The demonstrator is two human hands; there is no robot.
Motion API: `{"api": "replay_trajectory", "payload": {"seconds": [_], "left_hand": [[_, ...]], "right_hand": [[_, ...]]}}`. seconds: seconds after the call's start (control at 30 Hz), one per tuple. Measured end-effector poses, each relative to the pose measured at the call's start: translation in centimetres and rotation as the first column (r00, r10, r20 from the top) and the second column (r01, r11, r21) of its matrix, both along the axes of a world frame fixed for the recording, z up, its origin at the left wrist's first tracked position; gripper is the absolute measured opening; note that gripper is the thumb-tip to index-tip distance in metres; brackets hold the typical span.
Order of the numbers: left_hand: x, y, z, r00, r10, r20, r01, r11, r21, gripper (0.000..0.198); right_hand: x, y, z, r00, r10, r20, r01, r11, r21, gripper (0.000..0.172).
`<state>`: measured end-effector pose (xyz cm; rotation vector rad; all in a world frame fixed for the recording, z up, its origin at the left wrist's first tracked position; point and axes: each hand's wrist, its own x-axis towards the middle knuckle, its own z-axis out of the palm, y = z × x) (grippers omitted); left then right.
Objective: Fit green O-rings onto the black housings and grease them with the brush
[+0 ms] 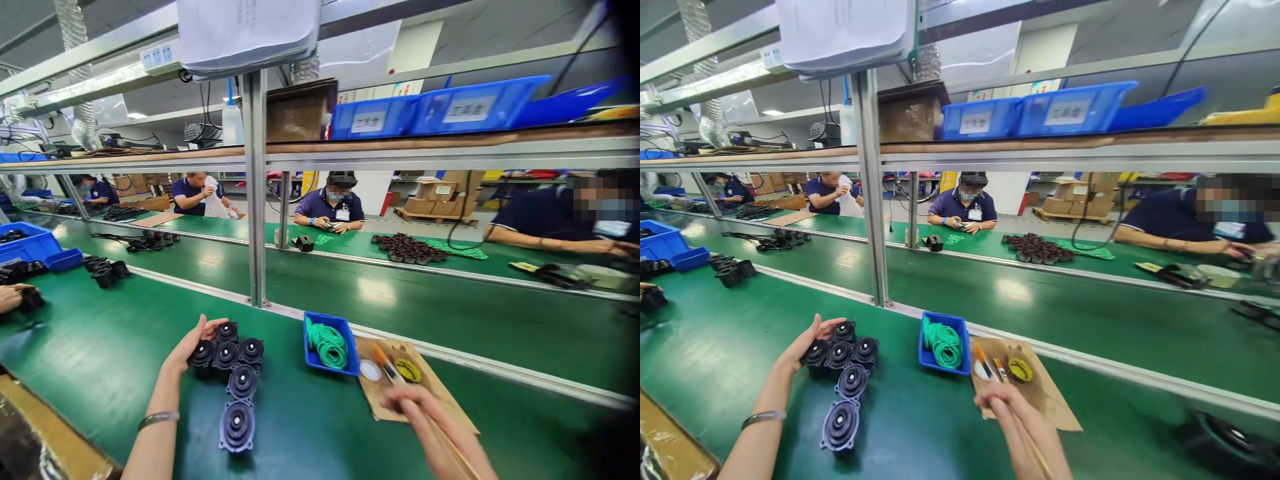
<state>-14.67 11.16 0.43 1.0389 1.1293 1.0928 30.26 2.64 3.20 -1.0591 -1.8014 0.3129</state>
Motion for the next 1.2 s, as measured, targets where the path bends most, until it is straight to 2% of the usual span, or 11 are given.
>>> {"api": "replay_trajectory", "payload": {"seconds": [0.17,0.3,0.37,0.47,0.57,0.63,0.77,0.87,0.93,1.0,1.2], "left_hand": [[3.1,-2.5,-0.4,0.954,0.296,-0.056,-0.291,0.953,0.081,0.078],[5.3,-7.3,-1.1,0.739,0.664,-0.113,-0.621,0.737,0.268,0.066],[6.9,-10.9,-1.9,0.657,0.735,-0.167,-0.653,0.666,0.362,0.062],[10.0,-15.3,-3.4,0.557,0.707,-0.436,-0.461,0.7,0.546,0.068],[12.9,-16.9,-4.8,0.465,0.687,-0.558,-0.33,0.719,0.612,0.06],[14.5,-16.8,-5.4,0.498,0.655,-0.568,-0.273,0.74,0.614,0.052],[17.0,-15.9,-5.3,0.697,0.475,-0.537,-0.11,0.811,0.575,0.055],[18.2,-15.0,-4.6,0.794,0.299,-0.53,0.024,0.855,0.519,0.057],[18.5,-14.4,-4.1,0.818,0.199,-0.539,0.11,0.866,0.487,0.059],[18.6,-13.9,-3.8,0.82,0.141,-0.555,0.172,0.864,0.473,0.062],[18.0,-13.7,-3.6,0.778,0.24,-0.58,0.237,0.744,0.625,0.051]], "right_hand": [[-1.7,6.5,0.4,0.944,0.077,0.322,-0.08,0.997,-0.006,0.015],[-3.1,11.2,-1.3,0.929,0.077,0.361,-0.066,0.997,-0.041,0.008],[-3.5,12.4,-2.0,0.93,0.088,0.357,-0.074,0.996,-0.054,0.012],[-3.8,13.1,-2.4,0.944,0.09,0.318,-0.077,0.996,-0.052,0.012],[-3.4,12.9,-1.9,0.97,0.047,0.24,-0.043,0.999,-0.02,0.01],[-3.0,12.1,-1.0,0.986,-0.015,0.164,0.014,1.0,0.008,0.012],[-2.5,8.1,1.0,0.996,-0.087,0.005,0.087,0.996,-0.006,0.012],[-3.4,4.1,1.2,0.981,0.129,-0.146,-0.16,0.959,-0.233,0.016],[-4.5,1.8,0.3,0.942,0.264,-0.207,-0.327,0.863,-0.384,0.019],[-5.5,0.4,-1.1,0.935,0.299,-0.193,-0.355,0.819,-0.45,0.019],[-6.4,-0.8,-2.6,0.973,0.218,-0.075,-0.23,0.912,-0.338,0.013]]}}
